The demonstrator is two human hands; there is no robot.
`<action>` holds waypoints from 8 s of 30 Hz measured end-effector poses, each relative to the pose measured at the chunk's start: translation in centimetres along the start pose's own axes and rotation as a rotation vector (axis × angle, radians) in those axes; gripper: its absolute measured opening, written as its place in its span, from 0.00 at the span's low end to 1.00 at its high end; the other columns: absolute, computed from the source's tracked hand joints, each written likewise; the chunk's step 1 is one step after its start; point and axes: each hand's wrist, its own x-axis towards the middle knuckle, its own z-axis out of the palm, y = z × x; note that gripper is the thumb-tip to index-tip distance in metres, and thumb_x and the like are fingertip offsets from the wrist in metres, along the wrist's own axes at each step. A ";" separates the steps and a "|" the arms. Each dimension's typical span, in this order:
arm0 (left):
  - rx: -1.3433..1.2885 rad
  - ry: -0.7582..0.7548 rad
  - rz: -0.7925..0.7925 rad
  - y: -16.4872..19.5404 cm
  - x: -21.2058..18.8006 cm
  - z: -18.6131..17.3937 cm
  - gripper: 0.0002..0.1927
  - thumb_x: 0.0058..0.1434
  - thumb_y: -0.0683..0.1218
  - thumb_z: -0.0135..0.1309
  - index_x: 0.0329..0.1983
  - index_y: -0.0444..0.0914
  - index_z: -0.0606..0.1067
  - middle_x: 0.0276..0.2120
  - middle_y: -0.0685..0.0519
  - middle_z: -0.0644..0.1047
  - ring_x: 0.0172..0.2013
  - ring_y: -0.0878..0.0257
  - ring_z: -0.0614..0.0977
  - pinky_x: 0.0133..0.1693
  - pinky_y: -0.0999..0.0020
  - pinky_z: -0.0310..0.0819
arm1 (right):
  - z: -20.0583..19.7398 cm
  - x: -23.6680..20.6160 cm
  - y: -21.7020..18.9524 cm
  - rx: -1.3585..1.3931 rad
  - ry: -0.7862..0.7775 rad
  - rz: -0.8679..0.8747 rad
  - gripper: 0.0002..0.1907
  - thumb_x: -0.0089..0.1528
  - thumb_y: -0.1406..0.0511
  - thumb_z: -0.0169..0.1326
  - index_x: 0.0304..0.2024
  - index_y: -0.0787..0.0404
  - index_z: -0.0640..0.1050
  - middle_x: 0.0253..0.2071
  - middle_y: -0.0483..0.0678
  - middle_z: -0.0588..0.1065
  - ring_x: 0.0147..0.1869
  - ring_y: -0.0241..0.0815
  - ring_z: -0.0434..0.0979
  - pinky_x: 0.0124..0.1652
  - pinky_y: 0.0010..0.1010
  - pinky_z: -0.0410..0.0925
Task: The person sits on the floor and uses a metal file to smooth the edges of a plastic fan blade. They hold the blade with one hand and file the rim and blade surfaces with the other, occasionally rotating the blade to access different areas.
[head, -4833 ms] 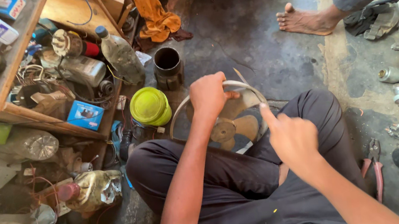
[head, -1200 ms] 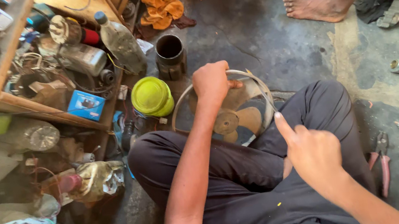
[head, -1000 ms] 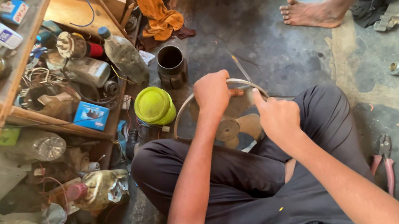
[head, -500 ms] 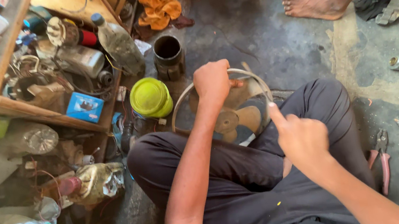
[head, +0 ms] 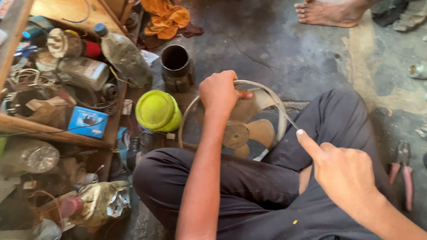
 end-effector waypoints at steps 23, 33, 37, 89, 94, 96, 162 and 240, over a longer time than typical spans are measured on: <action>0.016 0.010 0.012 -0.5 0.3 1.0 0.26 0.35 0.64 0.74 0.33 0.46 0.82 0.30 0.51 0.83 0.36 0.53 0.85 0.37 0.56 0.75 | 2.4 1.1 -0.2 -0.005 0.105 -0.011 0.29 0.54 0.68 0.54 0.59 0.46 0.78 0.20 0.47 0.74 0.18 0.49 0.76 0.20 0.41 0.68; -0.029 0.017 -0.004 -1.3 -0.1 0.1 0.28 0.34 0.65 0.73 0.34 0.46 0.82 0.30 0.51 0.83 0.36 0.52 0.84 0.37 0.55 0.75 | 4.5 7.4 -0.9 0.088 0.183 -0.073 0.29 0.55 0.68 0.53 0.59 0.47 0.78 0.23 0.46 0.76 0.21 0.50 0.78 0.21 0.41 0.68; 0.006 0.010 -0.002 -1.7 0.6 1.1 0.30 0.31 0.66 0.74 0.31 0.45 0.82 0.31 0.50 0.83 0.36 0.52 0.84 0.37 0.56 0.76 | 2.0 1.1 0.4 0.020 0.080 -0.047 0.29 0.55 0.68 0.54 0.60 0.43 0.77 0.20 0.47 0.74 0.19 0.51 0.76 0.20 0.42 0.68; 0.053 -0.051 0.034 -1.5 1.1 0.4 0.29 0.36 0.68 0.72 0.33 0.45 0.81 0.31 0.50 0.83 0.36 0.51 0.85 0.38 0.56 0.76 | 4.5 5.6 0.2 0.148 0.195 -0.022 0.24 0.59 0.68 0.52 0.57 0.43 0.78 0.21 0.48 0.76 0.21 0.53 0.77 0.22 0.45 0.68; 0.049 -0.052 0.039 -1.5 1.0 1.1 0.28 0.37 0.67 0.72 0.33 0.46 0.81 0.31 0.51 0.83 0.36 0.52 0.85 0.37 0.57 0.77 | 1.0 0.0 0.2 0.062 0.069 0.038 0.25 0.58 0.66 0.53 0.58 0.41 0.78 0.20 0.48 0.76 0.19 0.54 0.76 0.20 0.46 0.68; 0.081 -0.068 0.050 -1.2 1.0 1.1 0.28 0.37 0.67 0.72 0.34 0.45 0.81 0.31 0.51 0.83 0.36 0.52 0.85 0.37 0.56 0.77 | 0.7 0.1 0.0 0.056 0.091 0.052 0.24 0.58 0.65 0.53 0.57 0.39 0.78 0.20 0.48 0.76 0.19 0.55 0.76 0.20 0.46 0.68; 0.033 0.010 0.069 0.6 -1.6 -1.2 0.26 0.35 0.64 0.73 0.33 0.47 0.81 0.29 0.53 0.82 0.34 0.52 0.85 0.35 0.56 0.75 | 2.2 4.5 -1.4 0.107 0.189 0.024 0.21 0.61 0.66 0.53 0.56 0.43 0.79 0.23 0.47 0.77 0.22 0.55 0.76 0.23 0.45 0.69; 0.017 0.015 0.144 2.4 -2.5 -1.5 0.23 0.35 0.59 0.76 0.29 0.43 0.82 0.28 0.50 0.83 0.35 0.50 0.84 0.36 0.54 0.75 | 3.2 4.4 -1.9 0.110 0.106 0.053 0.32 0.55 0.68 0.52 0.63 0.44 0.74 0.21 0.48 0.76 0.20 0.54 0.77 0.21 0.45 0.69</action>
